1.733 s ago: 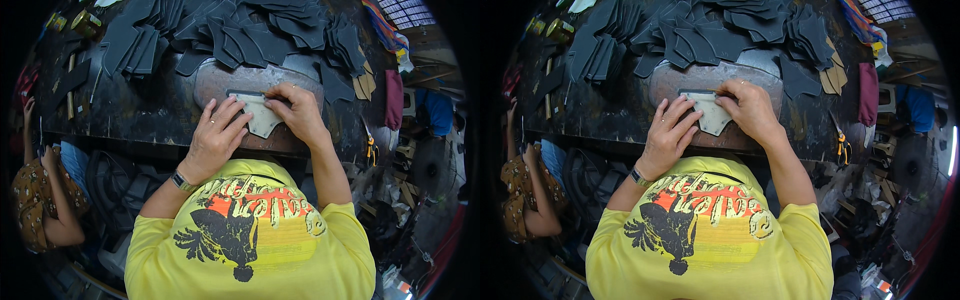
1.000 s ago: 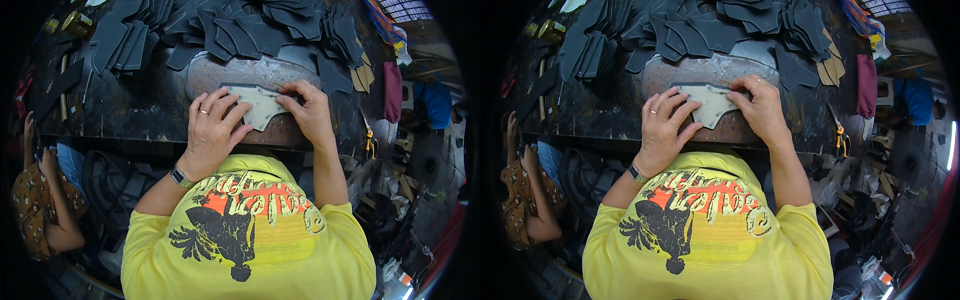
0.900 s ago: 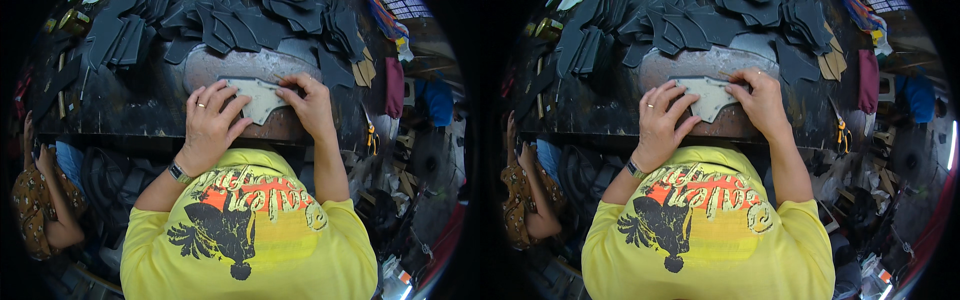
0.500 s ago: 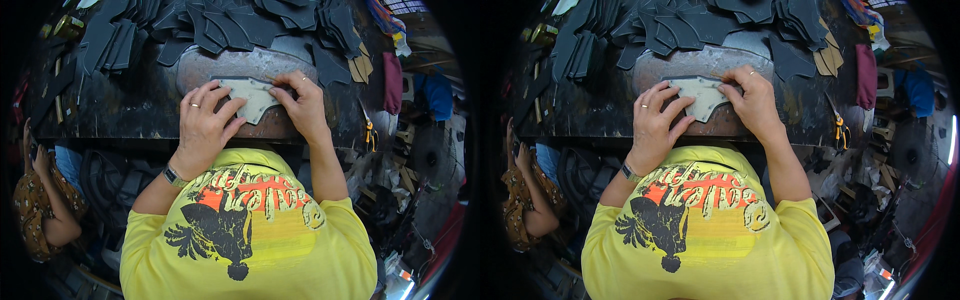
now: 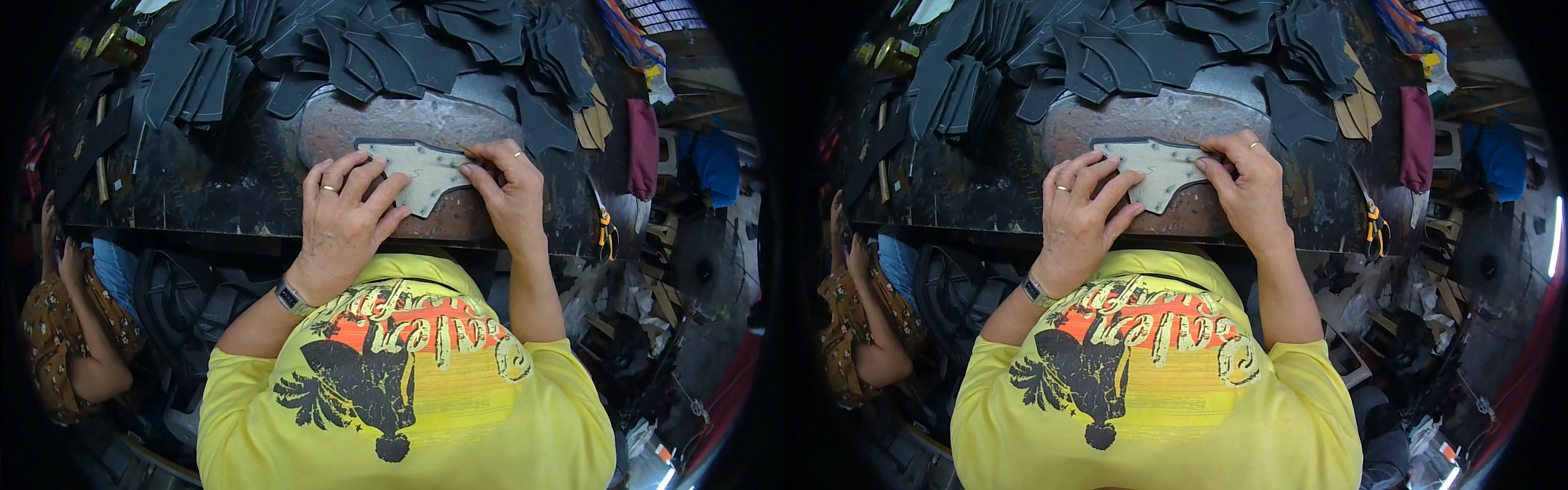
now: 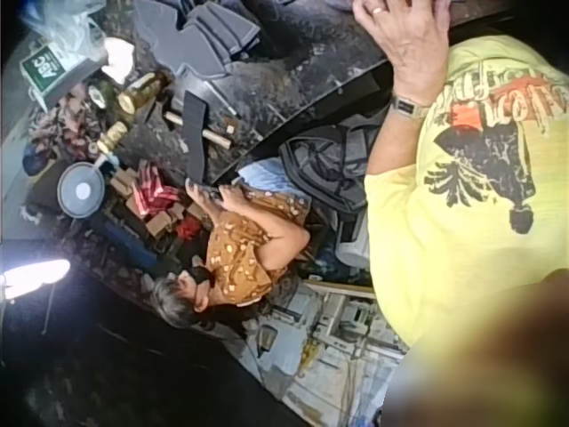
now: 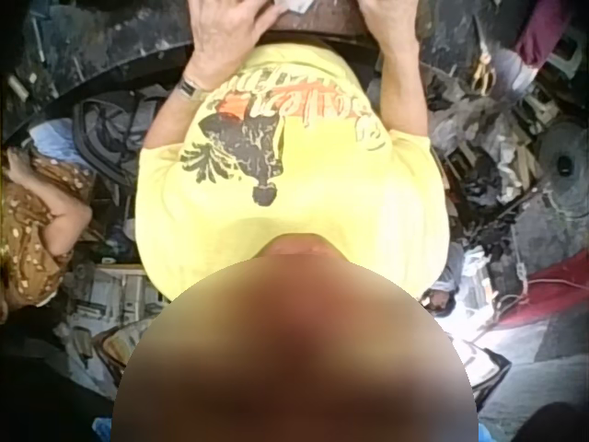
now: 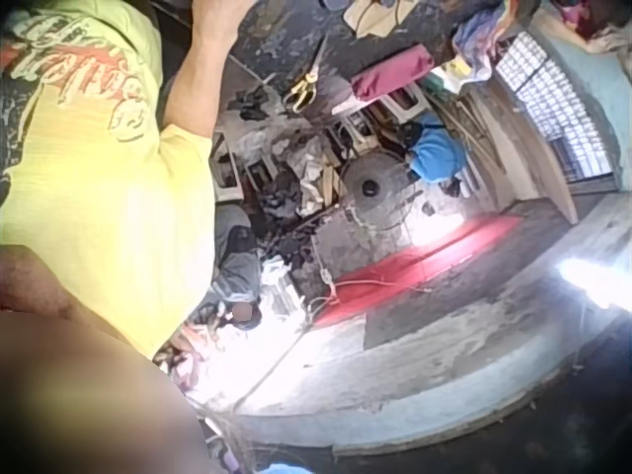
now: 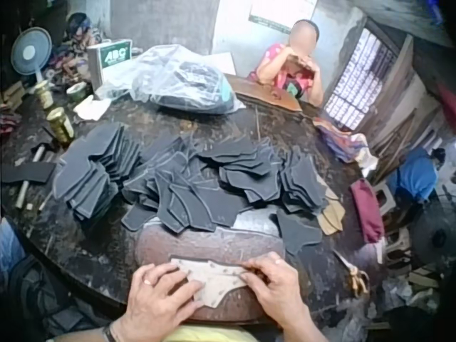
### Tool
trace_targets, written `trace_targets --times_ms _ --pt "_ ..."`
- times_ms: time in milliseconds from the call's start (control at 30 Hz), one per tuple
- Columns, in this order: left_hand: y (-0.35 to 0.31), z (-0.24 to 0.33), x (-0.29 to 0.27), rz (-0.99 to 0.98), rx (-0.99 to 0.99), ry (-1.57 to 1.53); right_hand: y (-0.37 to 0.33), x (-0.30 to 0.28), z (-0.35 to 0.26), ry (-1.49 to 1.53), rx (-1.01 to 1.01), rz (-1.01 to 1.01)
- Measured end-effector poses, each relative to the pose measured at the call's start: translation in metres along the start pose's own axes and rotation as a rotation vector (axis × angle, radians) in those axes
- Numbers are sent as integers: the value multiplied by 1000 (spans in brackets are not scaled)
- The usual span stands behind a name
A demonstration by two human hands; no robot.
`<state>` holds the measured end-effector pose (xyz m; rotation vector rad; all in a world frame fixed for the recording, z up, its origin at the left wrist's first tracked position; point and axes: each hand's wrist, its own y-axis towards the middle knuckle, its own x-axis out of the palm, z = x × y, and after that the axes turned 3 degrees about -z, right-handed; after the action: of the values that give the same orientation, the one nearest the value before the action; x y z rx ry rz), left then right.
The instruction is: The person repeatedly places a light-colored template over dark leather pieces on a workbench and uses a small tool to mark or score the template. After marking several pieces, the person gathers the marked leather pieces into a pile and briefly handles a maroon pouch before returning to the leather pieces.
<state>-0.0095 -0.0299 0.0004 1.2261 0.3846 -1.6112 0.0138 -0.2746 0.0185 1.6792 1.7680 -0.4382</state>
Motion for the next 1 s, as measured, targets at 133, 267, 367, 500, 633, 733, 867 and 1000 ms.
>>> trace_targets --times_ms 133,267,367,500,633,733,867,1000 --pt "-1 0 1 -3 1 25 2 0 -1 0 39 -23" --pt "-3 0 2 -10 6 29 4 -1 -3 21 74 -43" --pt "-3 1 4 -7 14 -3 5 -1 -2 21 85 -60" --pt "-4 2 5 -2 13 -32 6 -3 0 16 69 -71" --pt "-4 2 6 3 22 -30 8 -5 2 21 64 -95" --pt "-6 4 6 -20 15 -8 10 -6 2 27 76 -112" --pt "-6 6 7 -20 7 -3 11 -7 1 40 96 -115" --pt "-7 7 7 -12 13 -2 14 -9 1 3 44 -132"
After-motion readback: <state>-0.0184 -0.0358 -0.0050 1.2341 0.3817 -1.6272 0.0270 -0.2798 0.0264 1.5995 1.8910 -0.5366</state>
